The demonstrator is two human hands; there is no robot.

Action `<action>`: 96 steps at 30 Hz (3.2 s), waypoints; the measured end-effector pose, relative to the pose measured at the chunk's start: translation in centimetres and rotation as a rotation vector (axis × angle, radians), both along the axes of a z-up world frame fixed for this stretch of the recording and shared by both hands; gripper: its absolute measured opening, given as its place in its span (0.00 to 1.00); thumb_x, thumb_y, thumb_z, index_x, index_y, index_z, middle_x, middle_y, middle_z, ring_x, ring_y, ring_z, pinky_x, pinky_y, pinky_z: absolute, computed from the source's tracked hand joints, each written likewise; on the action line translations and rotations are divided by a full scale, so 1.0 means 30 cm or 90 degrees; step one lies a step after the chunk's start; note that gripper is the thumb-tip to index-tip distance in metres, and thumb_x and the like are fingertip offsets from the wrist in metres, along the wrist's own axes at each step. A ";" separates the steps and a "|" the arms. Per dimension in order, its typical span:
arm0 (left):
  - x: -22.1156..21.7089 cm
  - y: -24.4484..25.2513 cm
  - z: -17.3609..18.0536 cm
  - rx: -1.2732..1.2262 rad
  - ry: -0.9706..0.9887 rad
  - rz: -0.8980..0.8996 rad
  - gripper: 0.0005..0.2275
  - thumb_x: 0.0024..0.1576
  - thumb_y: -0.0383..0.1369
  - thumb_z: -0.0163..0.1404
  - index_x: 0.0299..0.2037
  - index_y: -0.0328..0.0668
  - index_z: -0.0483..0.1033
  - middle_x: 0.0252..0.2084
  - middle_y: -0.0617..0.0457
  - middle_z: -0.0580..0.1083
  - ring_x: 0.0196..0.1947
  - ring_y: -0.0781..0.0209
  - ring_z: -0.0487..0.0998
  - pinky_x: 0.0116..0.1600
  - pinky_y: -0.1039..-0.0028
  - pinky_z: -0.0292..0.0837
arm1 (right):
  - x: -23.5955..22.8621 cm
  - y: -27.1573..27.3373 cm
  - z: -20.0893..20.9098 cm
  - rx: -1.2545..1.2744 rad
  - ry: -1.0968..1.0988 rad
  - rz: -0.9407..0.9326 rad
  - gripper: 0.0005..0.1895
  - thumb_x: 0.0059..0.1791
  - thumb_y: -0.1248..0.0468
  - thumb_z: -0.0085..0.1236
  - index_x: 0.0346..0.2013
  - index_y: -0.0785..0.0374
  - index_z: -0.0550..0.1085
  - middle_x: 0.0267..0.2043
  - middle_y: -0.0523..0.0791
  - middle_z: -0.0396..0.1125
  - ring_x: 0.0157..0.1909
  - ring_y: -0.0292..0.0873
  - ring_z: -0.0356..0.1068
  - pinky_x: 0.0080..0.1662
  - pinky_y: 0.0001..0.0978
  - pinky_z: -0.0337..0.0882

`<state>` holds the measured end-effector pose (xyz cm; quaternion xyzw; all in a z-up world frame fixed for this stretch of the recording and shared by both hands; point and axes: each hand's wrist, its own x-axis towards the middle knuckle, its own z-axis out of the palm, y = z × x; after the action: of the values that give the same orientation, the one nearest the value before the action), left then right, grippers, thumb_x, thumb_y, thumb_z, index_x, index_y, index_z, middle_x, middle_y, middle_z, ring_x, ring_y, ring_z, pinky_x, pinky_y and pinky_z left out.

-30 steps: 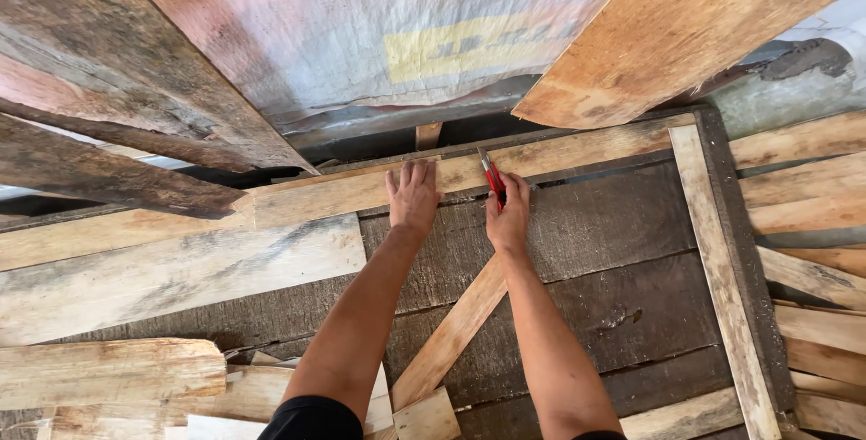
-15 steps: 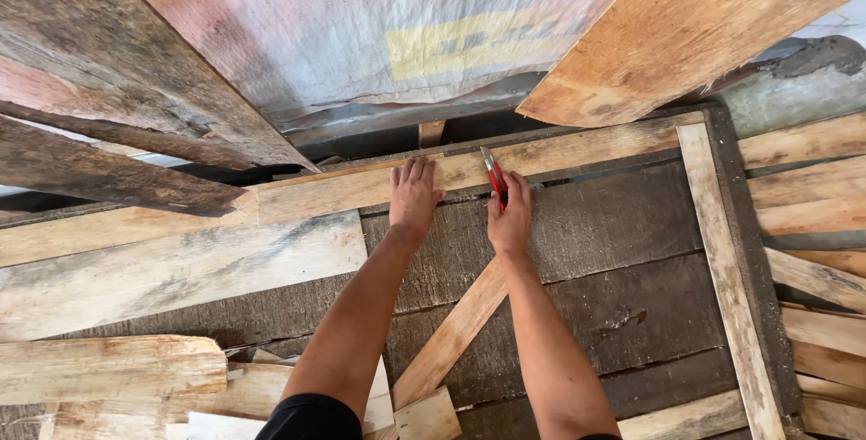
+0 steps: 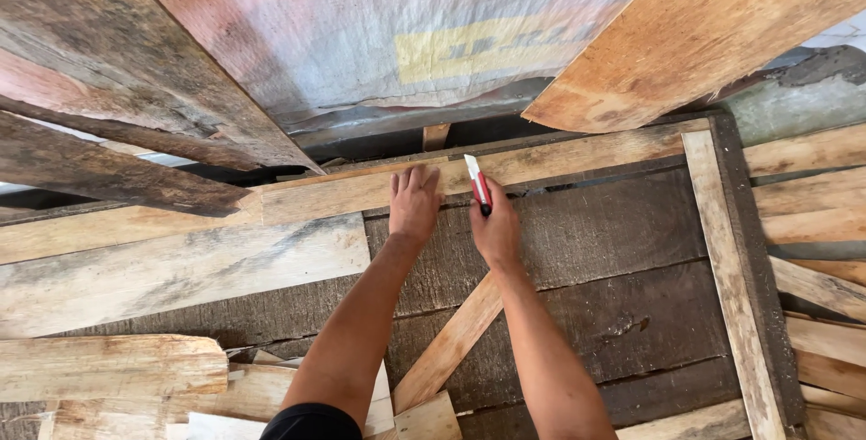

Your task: Cutting and fitting small wood veneer sheets onto a workbench to create a pattern.

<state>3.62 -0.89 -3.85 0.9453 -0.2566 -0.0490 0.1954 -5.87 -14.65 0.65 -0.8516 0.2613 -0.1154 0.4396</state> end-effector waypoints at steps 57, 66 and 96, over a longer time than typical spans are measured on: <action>-0.054 0.007 0.055 0.280 0.146 -0.089 0.40 0.63 0.49 0.47 0.79 0.49 0.33 0.81 0.47 0.31 0.79 0.37 0.35 0.73 0.30 0.41 | -0.010 0.183 -0.114 -0.288 0.098 0.101 0.36 0.56 0.65 0.47 0.78 0.54 0.48 0.55 0.55 0.65 0.53 0.59 0.67 0.55 0.50 0.72; -0.052 0.010 0.082 0.294 0.148 -0.100 0.41 0.64 0.50 0.45 0.79 0.46 0.31 0.81 0.44 0.29 0.79 0.36 0.33 0.73 0.30 0.40 | -0.011 0.189 -0.110 -0.283 0.097 0.094 0.36 0.56 0.65 0.47 0.78 0.52 0.47 0.55 0.54 0.64 0.54 0.58 0.66 0.55 0.49 0.71; -0.063 -0.062 0.064 0.273 0.172 -0.011 0.45 0.58 0.47 0.57 0.78 0.50 0.35 0.81 0.46 0.32 0.78 0.37 0.34 0.76 0.43 0.42 | -0.034 0.069 -0.119 -0.125 0.011 0.161 0.35 0.57 0.66 0.43 0.76 0.64 0.44 0.67 0.61 0.55 0.55 0.63 0.70 0.51 0.51 0.77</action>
<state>1.73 -2.75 -1.93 0.9477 -0.2201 -0.2300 0.0222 -6.90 -12.58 -2.91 -0.9174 0.1437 -0.0767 0.3632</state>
